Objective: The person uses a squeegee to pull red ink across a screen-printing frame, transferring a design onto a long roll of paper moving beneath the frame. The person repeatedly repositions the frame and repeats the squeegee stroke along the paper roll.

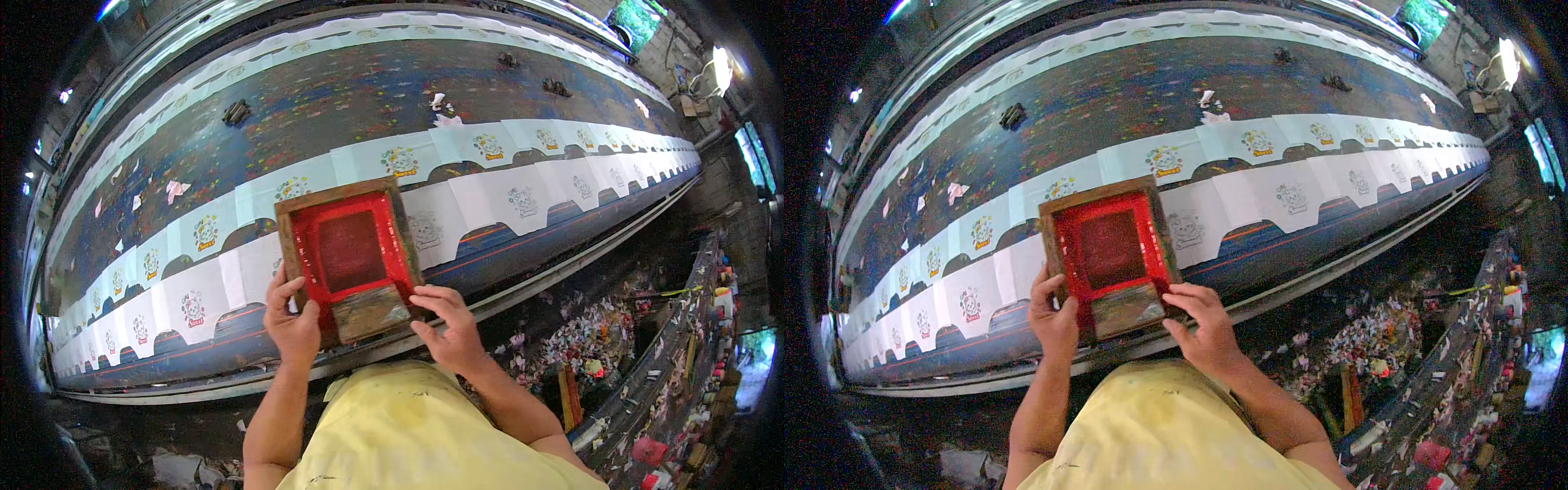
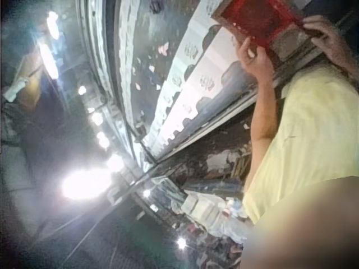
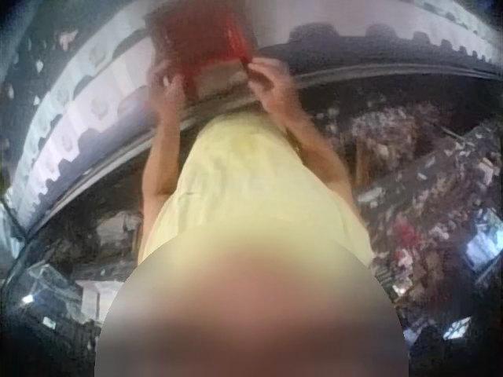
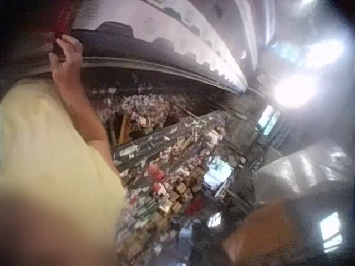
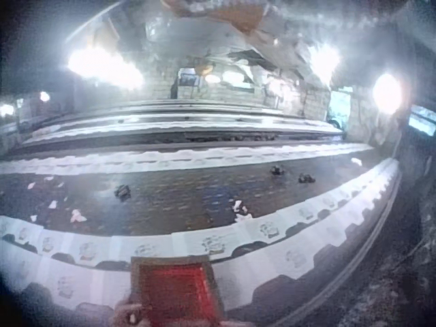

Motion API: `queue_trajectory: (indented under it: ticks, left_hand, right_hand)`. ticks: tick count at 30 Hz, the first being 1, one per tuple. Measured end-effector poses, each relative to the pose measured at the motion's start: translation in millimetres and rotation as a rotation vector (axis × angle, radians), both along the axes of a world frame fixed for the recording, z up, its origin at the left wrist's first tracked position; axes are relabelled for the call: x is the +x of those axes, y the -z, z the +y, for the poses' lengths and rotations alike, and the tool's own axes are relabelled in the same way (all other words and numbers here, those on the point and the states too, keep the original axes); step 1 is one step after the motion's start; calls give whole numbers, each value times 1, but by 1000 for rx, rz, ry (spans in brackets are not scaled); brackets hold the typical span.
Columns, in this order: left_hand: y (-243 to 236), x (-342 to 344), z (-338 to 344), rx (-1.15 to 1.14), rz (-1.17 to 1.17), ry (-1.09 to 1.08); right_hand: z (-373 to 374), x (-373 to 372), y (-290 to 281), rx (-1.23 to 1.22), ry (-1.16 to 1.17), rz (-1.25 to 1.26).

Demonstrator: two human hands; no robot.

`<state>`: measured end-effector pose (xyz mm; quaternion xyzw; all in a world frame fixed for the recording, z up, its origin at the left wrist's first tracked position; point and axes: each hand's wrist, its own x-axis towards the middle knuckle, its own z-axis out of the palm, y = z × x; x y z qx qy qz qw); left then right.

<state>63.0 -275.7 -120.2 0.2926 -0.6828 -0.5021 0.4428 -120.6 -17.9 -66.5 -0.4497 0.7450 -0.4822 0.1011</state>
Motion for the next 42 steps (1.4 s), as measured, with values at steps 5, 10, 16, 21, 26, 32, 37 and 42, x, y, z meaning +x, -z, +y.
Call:
queue_trajectory:
  ticks: [5,10,16,21,26,32,37,42]
  left_hand:
    - [17,-85,49,-16,-42,17]
    - [16,-121,77,61,-35,30]
    - [11,-126,80,224,-35,37]
    - [14,-125,76,225,3,60]
    - [19,-128,76,262,19,60]
    - [23,-130,77,207,-11,38]
    - [21,-131,77,162,-34,34]
    - [19,-131,76,58,-92,5]
  right_hand:
    - [48,-76,4,8,54,99]
    - [79,-118,5,35,40,75]
    - [86,-131,9,13,-39,75]
    - [85,-130,8,10,-33,110]
    - [80,-121,-3,35,-62,231]
    - [54,-101,-19,154,-231,467]
    - [29,-114,-35,226,-290,620]
    - [1,-126,-38,281,-389,542]
